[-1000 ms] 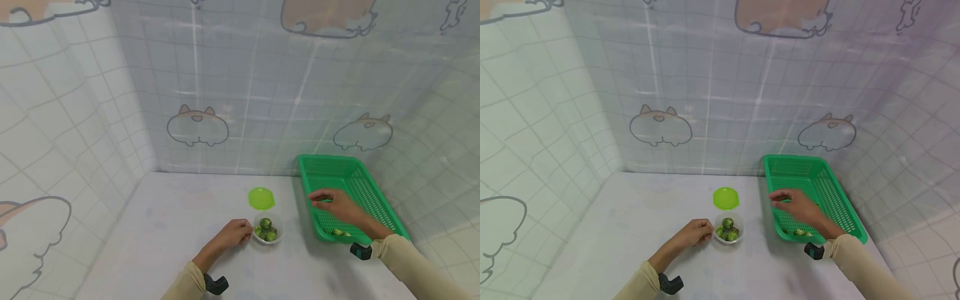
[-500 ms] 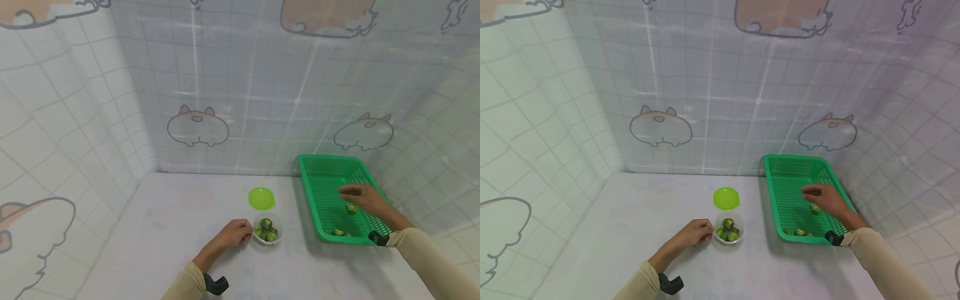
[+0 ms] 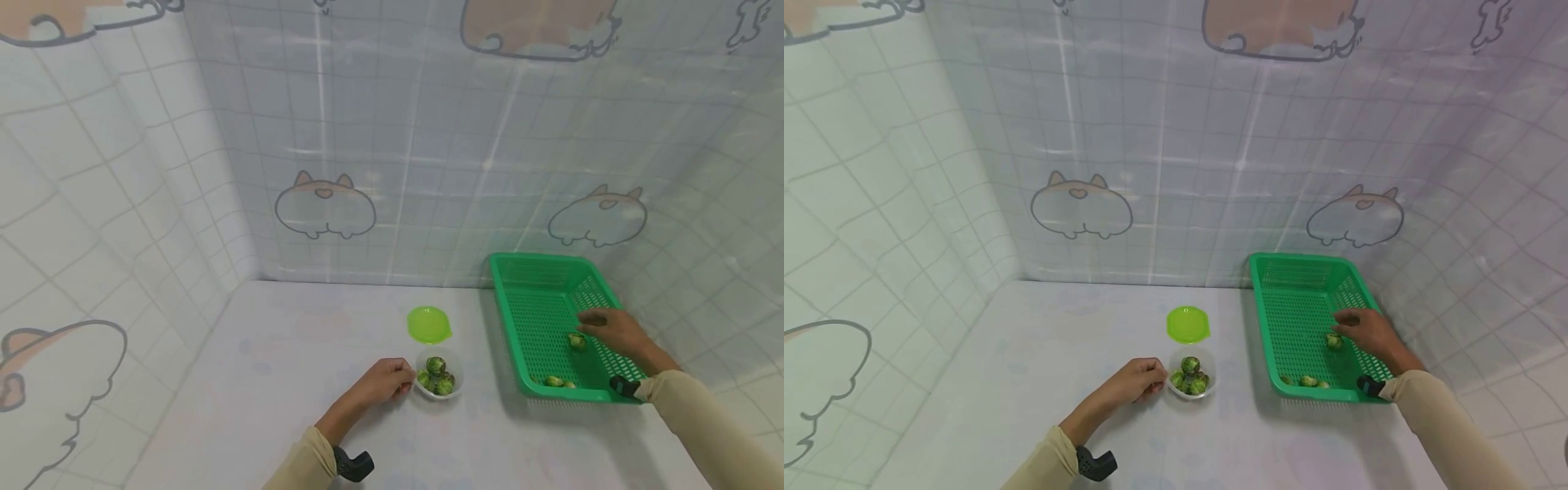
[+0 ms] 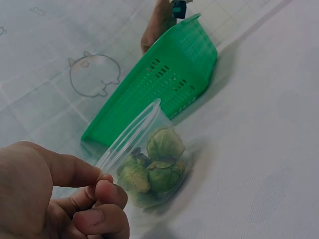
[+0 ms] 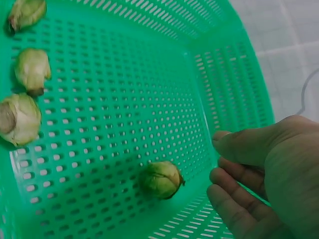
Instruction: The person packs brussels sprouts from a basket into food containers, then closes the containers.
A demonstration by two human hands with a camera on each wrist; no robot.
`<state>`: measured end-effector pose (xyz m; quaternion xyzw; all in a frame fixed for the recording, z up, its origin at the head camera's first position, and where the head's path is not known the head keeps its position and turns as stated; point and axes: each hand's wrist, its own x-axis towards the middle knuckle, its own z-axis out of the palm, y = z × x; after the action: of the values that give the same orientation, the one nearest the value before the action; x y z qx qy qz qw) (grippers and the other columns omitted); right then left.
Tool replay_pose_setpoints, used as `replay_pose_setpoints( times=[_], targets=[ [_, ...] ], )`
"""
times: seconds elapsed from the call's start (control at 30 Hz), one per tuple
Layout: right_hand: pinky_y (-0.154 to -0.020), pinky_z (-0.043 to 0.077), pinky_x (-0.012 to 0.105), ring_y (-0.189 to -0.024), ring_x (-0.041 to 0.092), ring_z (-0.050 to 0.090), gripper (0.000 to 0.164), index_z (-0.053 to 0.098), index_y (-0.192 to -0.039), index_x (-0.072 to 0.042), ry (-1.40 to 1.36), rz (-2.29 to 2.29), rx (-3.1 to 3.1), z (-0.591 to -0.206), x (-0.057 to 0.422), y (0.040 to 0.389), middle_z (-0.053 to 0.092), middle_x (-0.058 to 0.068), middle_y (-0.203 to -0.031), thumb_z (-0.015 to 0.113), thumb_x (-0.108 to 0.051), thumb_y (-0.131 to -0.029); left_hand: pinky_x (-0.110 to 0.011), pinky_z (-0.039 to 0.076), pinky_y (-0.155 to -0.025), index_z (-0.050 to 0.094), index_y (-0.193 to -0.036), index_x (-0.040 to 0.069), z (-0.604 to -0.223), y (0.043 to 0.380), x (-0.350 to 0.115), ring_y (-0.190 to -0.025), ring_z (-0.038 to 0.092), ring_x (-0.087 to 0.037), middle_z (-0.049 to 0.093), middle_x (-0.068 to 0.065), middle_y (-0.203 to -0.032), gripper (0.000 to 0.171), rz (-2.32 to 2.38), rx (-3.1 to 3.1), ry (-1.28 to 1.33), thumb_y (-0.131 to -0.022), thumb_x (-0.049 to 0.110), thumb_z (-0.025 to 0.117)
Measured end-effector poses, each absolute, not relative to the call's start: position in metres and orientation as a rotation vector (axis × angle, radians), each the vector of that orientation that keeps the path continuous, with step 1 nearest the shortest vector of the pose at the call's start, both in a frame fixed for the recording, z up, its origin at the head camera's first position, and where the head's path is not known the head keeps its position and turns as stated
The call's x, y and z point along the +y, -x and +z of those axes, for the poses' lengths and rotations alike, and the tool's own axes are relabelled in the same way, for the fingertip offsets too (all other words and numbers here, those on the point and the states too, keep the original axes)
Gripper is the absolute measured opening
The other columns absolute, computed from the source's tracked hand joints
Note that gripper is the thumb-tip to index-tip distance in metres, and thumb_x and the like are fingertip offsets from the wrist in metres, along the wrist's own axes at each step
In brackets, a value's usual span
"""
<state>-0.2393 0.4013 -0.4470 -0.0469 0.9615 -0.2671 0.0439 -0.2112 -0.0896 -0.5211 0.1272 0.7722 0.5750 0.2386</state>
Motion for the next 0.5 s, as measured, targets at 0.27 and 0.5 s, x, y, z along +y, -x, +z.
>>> replay_pose_setpoints(
  times=[0.27, 0.5],
  targets=[
    [-0.086, 0.050, 0.060, -0.113, 0.054, 0.056, 0.047, 0.057, -0.130, 0.013, 0.098, -0.762, 2.917, -0.453, 0.404, 0.244, 0.061, 0.035, -0.124, 0.064, -0.022, -0.099, -0.025, 0.036, -0.053, 0.061, -0.084, 0.003, -0.522, 0.211, -0.090, -0.056, 0.043, -0.012, 0.054, 0.000, -0.068, 0.022, 1.585, 2.106, -0.340, -0.099, 0.020, 0.058],
    [-0.086, 0.051, 0.058, -0.112, 0.054, 0.057, 0.048, 0.056, -0.128, 0.016, 0.145, -0.752, 2.875, -0.462, 0.403, 0.248, 0.060, 0.036, -0.123, 0.065, -0.021, -0.098, -0.026, 0.037, -0.054, 0.060, -0.084, 0.003, -0.523, 0.210, -0.089, -0.057, 0.043, -0.012, 0.054, 0.000, -0.068, 0.022, 1.593, 2.097, -0.334, -0.099, 0.019, 0.058]
  ],
)
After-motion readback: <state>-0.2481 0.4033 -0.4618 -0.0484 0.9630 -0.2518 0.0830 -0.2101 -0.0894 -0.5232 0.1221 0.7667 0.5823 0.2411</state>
